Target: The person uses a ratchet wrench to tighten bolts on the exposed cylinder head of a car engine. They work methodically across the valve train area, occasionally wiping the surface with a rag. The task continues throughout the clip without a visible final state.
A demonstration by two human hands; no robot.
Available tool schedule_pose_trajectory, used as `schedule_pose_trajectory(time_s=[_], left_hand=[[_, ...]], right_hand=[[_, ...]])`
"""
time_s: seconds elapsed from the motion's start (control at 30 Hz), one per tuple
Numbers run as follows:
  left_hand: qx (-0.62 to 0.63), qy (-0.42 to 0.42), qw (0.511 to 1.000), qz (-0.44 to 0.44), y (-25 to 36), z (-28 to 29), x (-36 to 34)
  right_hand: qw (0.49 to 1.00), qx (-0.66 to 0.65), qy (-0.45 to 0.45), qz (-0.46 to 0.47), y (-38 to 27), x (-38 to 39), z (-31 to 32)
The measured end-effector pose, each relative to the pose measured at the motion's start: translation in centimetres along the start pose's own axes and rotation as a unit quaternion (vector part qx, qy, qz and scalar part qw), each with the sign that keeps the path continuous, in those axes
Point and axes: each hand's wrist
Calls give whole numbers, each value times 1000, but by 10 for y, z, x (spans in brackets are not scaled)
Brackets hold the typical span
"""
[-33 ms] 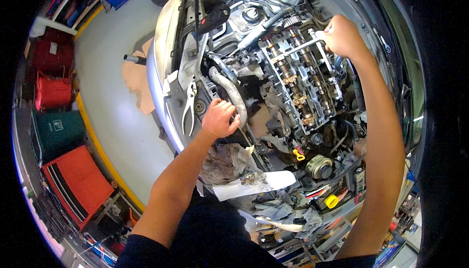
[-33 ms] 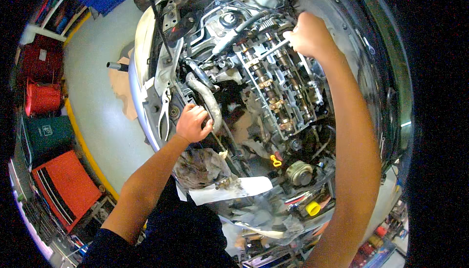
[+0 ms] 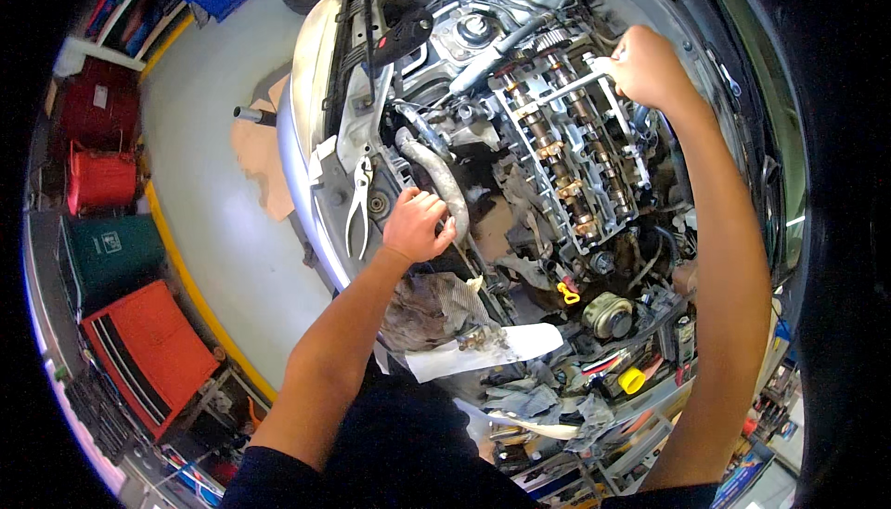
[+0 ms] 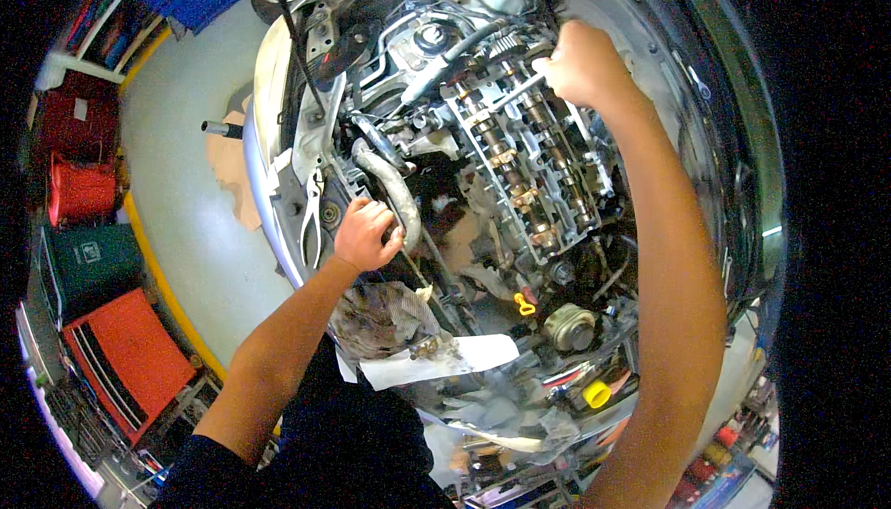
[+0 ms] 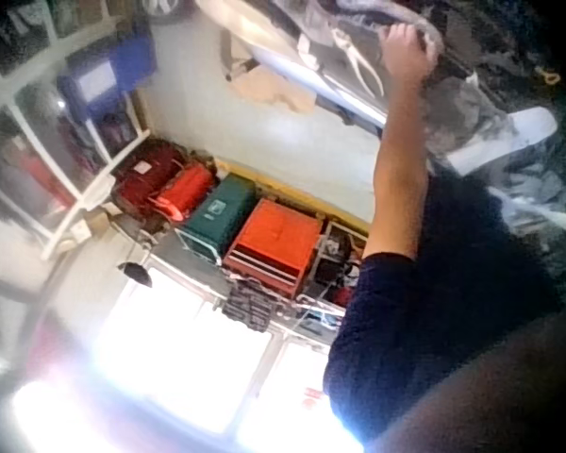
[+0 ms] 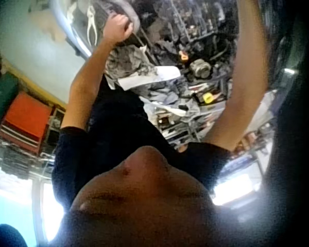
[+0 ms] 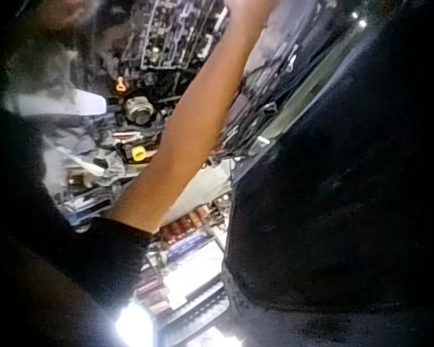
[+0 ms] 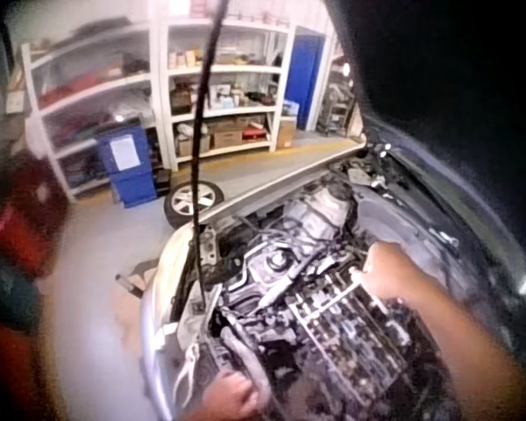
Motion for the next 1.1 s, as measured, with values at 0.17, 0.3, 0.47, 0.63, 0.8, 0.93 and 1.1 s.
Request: schedule_pose_trajectory(time_s=[0.17,0.3,0.47,0.63,0.8,0.93,1.1], left_hand=[[-2,2,1000,-3,1,0,-1],[9,-1,1000,-3,2,0,-2],[2,-5,1000,-6,1,0,-2],[10,2,1000,-14,5,0,-4],[4,-8,1000,-13,3,3,-4],[8,-5,1000,-21,4,0,-6],[12,-5,1000,-8,3,1,-5]], right_hand=[[978,65,7,196,-2,11,3],[950,102,32,292,13,8,2],[994,84,39,60,-16,10,-7],[990,34,90,104,13,6,-17],[995,92,4,32,-30,15,5],[996,78,24,19,-31,11,4],[985,-169,-6,42,-2,3,0]])
Point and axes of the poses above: each hand's wrist, its own x-axis away from the middle knuckle, its own z-axis out of the back of the hand, y = z × x, and after that the axes turned 6 degrees about -x, right-handed
